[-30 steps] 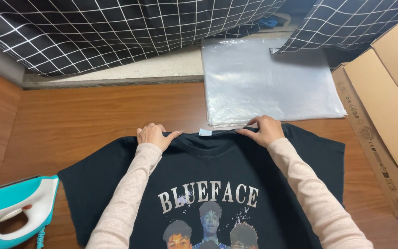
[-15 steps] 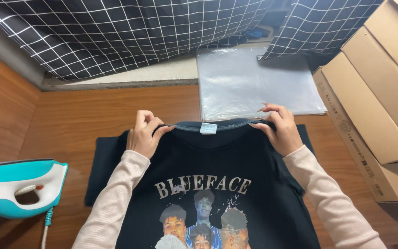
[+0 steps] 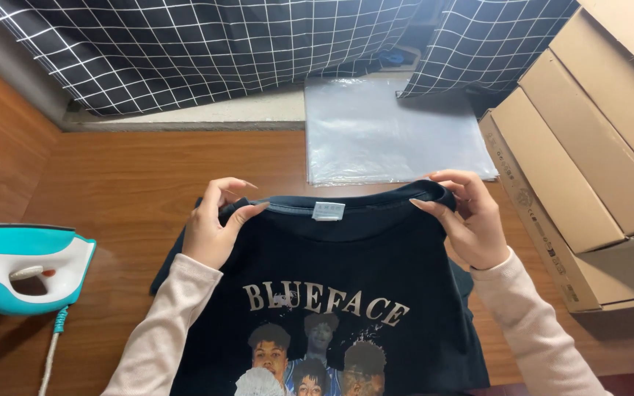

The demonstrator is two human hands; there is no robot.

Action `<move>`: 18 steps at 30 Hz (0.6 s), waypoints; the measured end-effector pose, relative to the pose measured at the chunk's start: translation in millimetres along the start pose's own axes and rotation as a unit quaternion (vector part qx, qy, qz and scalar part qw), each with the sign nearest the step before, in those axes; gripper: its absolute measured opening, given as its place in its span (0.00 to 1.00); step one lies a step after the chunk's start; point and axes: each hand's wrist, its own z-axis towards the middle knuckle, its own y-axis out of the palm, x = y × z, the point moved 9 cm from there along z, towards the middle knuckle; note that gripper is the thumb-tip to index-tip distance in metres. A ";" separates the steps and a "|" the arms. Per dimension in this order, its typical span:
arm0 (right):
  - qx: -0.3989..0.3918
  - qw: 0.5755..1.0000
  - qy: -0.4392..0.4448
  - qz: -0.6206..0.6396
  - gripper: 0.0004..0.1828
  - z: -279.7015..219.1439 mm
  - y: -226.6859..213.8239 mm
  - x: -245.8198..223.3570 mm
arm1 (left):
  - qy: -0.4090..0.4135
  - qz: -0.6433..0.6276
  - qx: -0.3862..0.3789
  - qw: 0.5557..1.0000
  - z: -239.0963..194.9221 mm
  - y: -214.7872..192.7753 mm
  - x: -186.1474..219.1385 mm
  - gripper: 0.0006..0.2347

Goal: The person removes a folded black t-shirt from a clear plastic bag on a wooden table, unfolds it, and smooths it out. They then pick up a hanger and hang the t-shirt on a clothing rack with other garments.

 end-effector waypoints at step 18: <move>0.207 0.975 0.071 -0.031 0.08 -105.5 -14.3 -127.3 | 0.100 -0.004 -0.098 0.990 -63.1 -40.9 38.9 0.19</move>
